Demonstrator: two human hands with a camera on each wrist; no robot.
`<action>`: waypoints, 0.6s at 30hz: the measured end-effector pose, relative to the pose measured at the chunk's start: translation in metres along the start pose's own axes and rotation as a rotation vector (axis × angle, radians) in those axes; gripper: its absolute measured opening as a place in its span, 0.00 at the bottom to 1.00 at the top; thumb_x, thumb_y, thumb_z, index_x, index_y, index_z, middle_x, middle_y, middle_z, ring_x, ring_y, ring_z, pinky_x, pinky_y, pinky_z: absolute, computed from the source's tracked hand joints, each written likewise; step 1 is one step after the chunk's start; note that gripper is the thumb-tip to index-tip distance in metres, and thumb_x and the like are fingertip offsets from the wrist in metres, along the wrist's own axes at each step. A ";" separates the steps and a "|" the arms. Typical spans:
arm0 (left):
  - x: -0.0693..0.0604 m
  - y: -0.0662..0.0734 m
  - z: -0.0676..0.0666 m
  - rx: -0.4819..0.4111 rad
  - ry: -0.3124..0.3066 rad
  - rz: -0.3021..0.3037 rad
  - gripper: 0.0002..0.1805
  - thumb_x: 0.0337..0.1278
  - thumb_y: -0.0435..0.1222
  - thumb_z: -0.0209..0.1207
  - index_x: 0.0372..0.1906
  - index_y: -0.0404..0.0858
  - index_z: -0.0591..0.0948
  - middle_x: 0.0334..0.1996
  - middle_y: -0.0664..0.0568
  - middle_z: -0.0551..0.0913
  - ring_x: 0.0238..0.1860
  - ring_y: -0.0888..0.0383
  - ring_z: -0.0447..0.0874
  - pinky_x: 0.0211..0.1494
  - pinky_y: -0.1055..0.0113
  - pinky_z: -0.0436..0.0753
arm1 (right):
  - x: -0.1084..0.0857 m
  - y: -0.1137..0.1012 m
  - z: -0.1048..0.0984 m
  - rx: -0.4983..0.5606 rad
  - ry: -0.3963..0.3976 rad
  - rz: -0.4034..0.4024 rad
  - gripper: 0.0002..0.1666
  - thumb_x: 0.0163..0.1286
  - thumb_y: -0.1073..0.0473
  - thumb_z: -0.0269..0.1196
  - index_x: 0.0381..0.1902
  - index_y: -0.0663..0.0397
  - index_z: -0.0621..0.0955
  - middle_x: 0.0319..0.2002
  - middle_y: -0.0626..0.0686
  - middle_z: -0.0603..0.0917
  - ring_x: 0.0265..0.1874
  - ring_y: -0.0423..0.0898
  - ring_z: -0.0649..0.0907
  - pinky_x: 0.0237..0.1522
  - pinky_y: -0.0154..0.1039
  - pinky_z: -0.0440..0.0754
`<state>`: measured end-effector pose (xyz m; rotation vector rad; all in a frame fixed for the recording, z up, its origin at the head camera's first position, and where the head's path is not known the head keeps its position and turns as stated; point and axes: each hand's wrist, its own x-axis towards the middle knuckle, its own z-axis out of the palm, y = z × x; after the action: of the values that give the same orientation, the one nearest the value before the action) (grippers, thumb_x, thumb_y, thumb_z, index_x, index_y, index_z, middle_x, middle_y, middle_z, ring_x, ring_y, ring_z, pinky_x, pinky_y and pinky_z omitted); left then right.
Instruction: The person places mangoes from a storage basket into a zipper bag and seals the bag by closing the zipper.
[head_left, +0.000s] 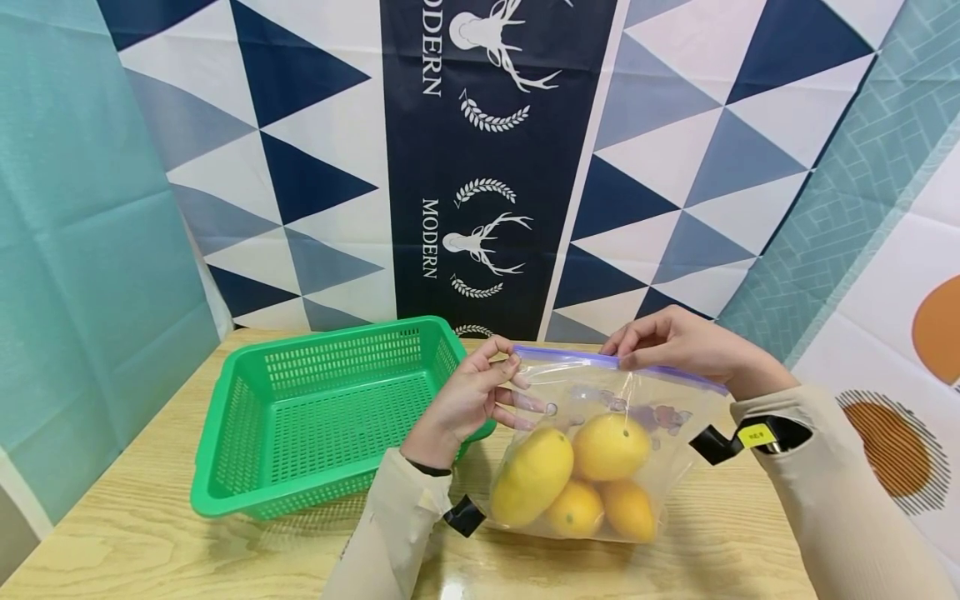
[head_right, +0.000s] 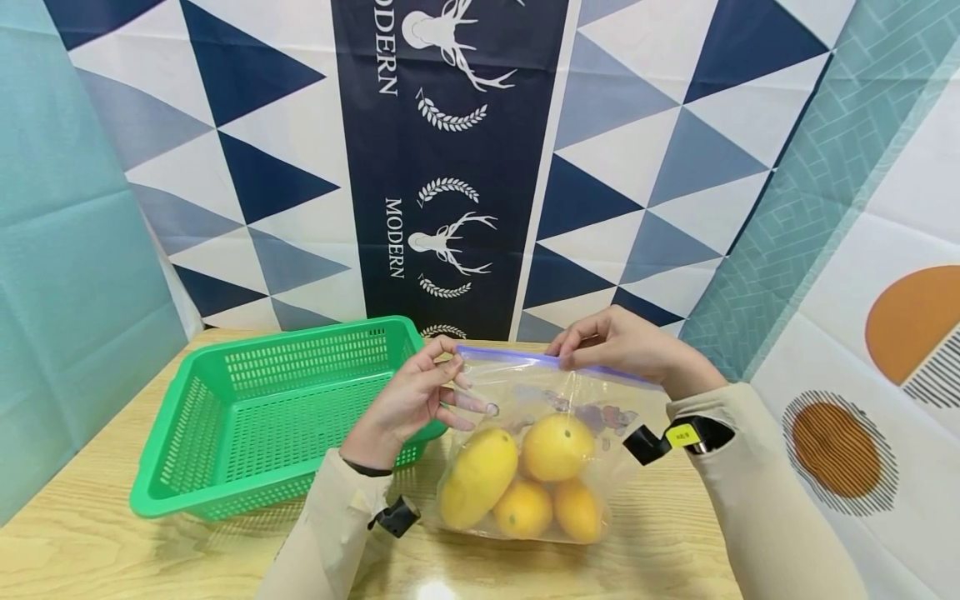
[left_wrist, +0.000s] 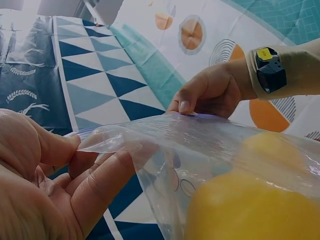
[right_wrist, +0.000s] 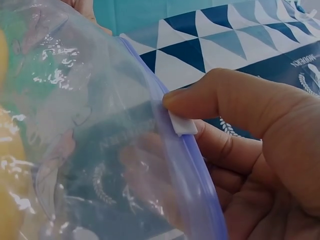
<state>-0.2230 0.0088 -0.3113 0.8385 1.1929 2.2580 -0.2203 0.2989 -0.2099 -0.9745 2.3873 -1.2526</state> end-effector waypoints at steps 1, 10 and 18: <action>0.000 0.000 0.000 0.002 0.000 -0.001 0.13 0.79 0.29 0.36 0.41 0.46 0.70 0.27 0.56 0.81 0.34 0.53 0.90 0.30 0.61 0.87 | -0.001 0.001 0.000 0.013 -0.004 -0.009 0.07 0.71 0.71 0.59 0.34 0.66 0.84 0.48 0.51 0.86 0.52 0.41 0.82 0.46 0.35 0.84; 0.000 0.000 0.000 0.001 0.006 -0.003 0.14 0.79 0.29 0.35 0.41 0.47 0.70 0.27 0.55 0.80 0.33 0.53 0.90 0.30 0.61 0.87 | -0.005 0.004 -0.003 0.044 0.000 -0.034 0.07 0.70 0.73 0.59 0.35 0.66 0.84 0.50 0.50 0.86 0.54 0.41 0.81 0.49 0.35 0.83; -0.001 0.001 0.000 0.005 0.015 0.000 0.15 0.79 0.28 0.35 0.41 0.47 0.71 0.26 0.55 0.80 0.33 0.53 0.90 0.29 0.60 0.87 | -0.012 0.005 -0.004 0.013 0.007 -0.032 0.08 0.70 0.74 0.59 0.35 0.64 0.85 0.49 0.48 0.87 0.53 0.37 0.82 0.44 0.36 0.85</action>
<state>-0.2223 0.0077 -0.3109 0.8247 1.2054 2.2667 -0.2153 0.3115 -0.2122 -1.0097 2.3746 -1.2828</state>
